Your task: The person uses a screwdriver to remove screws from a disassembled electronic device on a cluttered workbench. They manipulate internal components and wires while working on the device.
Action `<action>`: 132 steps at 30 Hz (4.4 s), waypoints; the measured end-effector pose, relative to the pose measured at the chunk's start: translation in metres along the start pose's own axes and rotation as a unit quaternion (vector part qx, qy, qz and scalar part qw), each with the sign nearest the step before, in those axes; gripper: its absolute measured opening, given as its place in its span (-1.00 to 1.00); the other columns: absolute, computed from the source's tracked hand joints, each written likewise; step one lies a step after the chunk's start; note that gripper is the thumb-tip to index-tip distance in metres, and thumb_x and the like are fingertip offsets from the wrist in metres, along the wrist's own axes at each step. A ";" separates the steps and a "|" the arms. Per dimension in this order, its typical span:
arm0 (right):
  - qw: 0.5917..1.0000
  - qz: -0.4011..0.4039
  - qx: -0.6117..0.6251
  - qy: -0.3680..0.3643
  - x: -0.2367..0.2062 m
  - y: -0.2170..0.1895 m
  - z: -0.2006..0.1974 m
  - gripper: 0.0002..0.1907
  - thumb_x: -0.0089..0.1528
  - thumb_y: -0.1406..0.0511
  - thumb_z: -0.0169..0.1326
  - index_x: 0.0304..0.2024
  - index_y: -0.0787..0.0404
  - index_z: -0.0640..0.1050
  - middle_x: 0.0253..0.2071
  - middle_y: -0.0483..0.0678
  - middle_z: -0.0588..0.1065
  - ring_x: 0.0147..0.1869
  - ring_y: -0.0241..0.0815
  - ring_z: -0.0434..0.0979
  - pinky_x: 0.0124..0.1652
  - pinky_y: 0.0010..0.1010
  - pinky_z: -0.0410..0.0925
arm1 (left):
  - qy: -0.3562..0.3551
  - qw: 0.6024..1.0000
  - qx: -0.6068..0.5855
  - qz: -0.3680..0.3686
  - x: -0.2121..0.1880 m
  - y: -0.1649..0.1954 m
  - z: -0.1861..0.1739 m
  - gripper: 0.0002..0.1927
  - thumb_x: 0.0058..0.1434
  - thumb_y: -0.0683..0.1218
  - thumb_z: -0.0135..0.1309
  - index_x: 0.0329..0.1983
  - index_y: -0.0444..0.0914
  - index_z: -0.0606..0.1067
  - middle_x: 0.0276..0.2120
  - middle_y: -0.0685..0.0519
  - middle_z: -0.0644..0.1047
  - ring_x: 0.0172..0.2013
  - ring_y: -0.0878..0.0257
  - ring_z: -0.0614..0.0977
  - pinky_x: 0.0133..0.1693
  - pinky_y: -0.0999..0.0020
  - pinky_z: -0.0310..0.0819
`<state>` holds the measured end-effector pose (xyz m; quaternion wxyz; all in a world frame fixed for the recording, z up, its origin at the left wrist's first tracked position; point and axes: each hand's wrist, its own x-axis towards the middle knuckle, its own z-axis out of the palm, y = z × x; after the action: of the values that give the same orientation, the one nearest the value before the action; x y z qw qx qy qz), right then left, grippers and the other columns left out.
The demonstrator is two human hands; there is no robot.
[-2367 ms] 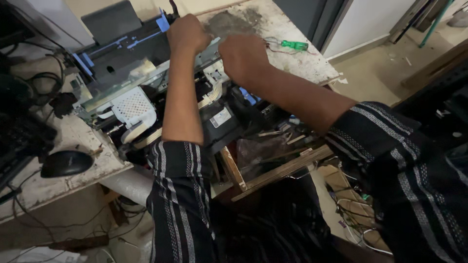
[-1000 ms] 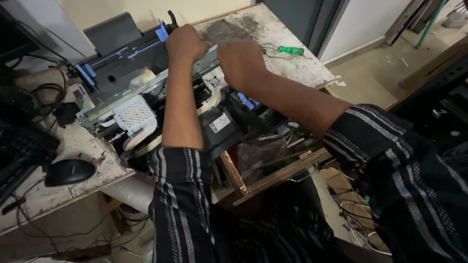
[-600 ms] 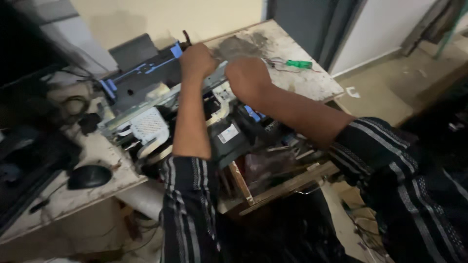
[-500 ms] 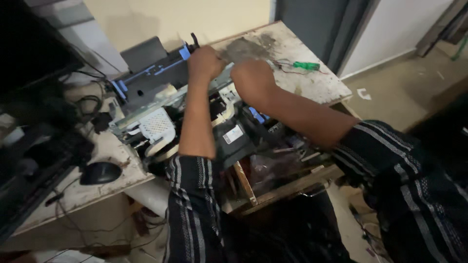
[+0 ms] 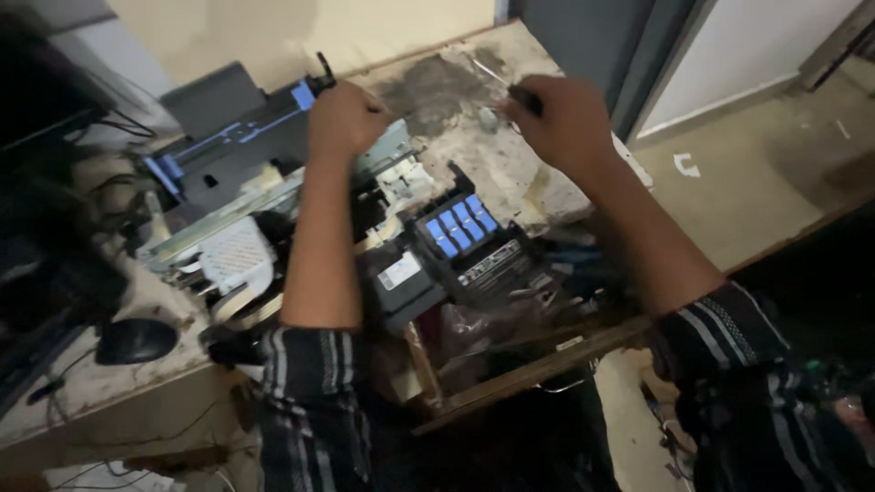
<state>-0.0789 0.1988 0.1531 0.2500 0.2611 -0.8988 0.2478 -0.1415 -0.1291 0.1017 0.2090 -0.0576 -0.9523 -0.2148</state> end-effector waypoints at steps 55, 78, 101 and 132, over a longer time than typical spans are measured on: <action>0.990 -0.046 0.132 0.023 -0.056 0.087 0.046 -0.77 0.31 0.29 0.35 -0.01 0.21 0.69 -0.26 0.05 0.58 -0.26 -0.13 0.56 -0.23 -0.34 0.37 | 0.112 0.991 -0.022 0.075 0.012 0.006 0.024 -0.73 0.09 0.06 0.27 -0.39 -0.25 0.66 -0.39 -0.20 0.60 -0.33 -0.18 0.64 -0.26 0.01 0.53; 0.938 0.087 0.334 -0.013 -0.019 0.036 0.075 -0.76 0.30 0.49 0.24 0.02 0.30 0.58 -0.09 -0.05 0.60 -0.02 -0.37 0.58 -0.03 -0.58 0.42 | 0.045 0.962 -0.247 -0.108 0.034 -0.002 0.001 -0.79 0.16 -0.01 0.15 -0.26 -0.24 0.61 -0.34 -0.09 0.65 -0.32 0.02 0.77 -0.17 0.20 0.61; 0.902 0.120 0.391 0.139 -0.031 0.139 0.031 -0.85 0.52 0.36 0.16 0.06 0.35 0.58 -0.20 -0.09 0.56 -0.23 -0.34 0.53 -0.25 -0.54 0.36 | 0.056 0.996 -0.071 0.000 0.021 0.018 0.011 -0.76 0.37 0.04 0.20 -0.23 -0.22 0.68 -0.36 -0.08 0.65 -0.32 -0.02 0.69 -0.25 0.16 0.52; 0.940 0.019 0.209 0.269 -0.048 0.207 -0.005 -0.81 0.59 0.29 0.12 0.08 0.26 0.40 -0.38 -0.03 0.39 -0.43 -0.23 0.30 -0.35 -0.38 0.20 | 0.014 0.999 -0.037 -0.013 0.017 0.045 0.033 -0.80 0.42 0.02 0.17 -0.12 -0.20 0.66 -0.35 0.00 0.66 -0.35 0.15 0.69 -0.33 0.22 0.49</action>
<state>-0.1647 0.3714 0.0637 0.4176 0.2138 -0.7308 0.4957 -0.1603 -0.0735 0.0991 0.2174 -0.0503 -0.9413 -0.2534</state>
